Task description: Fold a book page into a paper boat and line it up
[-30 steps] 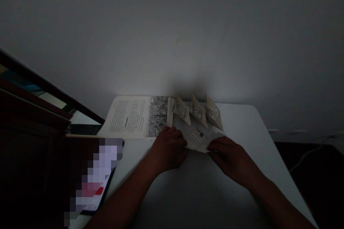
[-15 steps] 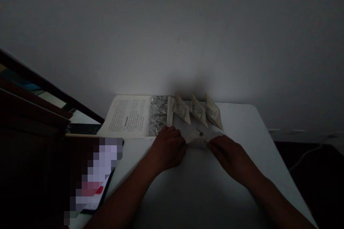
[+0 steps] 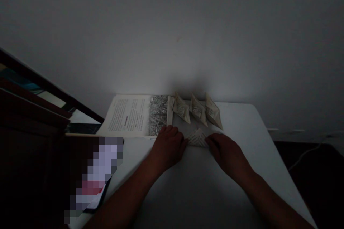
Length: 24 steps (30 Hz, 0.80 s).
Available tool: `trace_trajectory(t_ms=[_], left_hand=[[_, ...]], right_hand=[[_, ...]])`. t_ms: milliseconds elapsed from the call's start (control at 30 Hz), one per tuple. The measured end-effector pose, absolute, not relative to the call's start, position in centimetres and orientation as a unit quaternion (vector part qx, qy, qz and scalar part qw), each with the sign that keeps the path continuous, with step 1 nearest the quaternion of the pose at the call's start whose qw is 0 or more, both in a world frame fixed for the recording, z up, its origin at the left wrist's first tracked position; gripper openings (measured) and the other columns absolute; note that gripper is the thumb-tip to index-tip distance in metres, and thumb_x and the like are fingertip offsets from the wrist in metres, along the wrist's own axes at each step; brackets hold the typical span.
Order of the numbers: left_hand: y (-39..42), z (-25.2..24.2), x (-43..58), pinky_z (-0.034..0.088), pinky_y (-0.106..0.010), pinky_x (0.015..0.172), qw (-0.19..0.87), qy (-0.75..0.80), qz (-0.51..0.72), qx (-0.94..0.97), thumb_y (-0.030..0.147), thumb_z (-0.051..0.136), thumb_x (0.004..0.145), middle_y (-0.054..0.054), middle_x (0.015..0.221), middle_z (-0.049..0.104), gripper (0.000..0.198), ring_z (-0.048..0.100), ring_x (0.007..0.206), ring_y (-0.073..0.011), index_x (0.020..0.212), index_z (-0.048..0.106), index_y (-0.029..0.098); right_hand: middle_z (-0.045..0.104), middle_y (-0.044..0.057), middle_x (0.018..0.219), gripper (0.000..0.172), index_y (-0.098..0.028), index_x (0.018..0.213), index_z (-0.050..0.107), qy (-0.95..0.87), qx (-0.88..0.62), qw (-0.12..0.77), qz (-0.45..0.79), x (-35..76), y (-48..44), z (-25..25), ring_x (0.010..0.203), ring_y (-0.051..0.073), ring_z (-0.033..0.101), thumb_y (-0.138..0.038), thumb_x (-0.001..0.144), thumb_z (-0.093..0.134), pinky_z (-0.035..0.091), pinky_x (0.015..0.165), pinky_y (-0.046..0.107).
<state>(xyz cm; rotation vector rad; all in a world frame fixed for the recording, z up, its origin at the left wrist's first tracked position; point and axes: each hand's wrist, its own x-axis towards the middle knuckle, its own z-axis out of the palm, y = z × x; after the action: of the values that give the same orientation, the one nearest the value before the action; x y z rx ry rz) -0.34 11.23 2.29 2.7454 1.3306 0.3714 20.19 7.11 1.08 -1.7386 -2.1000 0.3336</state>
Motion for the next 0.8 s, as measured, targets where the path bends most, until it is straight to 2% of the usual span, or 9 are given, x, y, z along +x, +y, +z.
trace_trajectory(t_ms=[467,800], left_hand=[[10.6,1.5,0.6,0.036,-0.041,0.076,-0.035,0.484,0.076,0.871,0.03,0.042,0.091,-0.009,0.084,0.057,0.025,0.049,0.087,-0.0264,0.081,0.059,0.015],[10.1,1.7,0.9,0.036,-0.041,0.076,-0.027,0.498,0.057,0.865,0.027,0.043,0.09,-0.009,0.084,0.056,0.022,0.049,0.088,-0.0269,0.08,0.059,0.015]], right_hand=[[0.064,0.006,0.073,0.024,-0.017,0.077,0.06,-0.723,-0.669,0.157,0.077,19.4,7.3,0.8,0.07,0.021,0.057,-0.03,0.089,0.043,0.04,0.066,0.032],[0.064,0.005,0.071,0.024,-0.018,0.075,0.06,-0.713,-0.683,0.15,0.049,19.1,7.3,0.8,0.068,0.02,0.058,-0.031,0.088,0.045,0.037,0.063,0.031]])
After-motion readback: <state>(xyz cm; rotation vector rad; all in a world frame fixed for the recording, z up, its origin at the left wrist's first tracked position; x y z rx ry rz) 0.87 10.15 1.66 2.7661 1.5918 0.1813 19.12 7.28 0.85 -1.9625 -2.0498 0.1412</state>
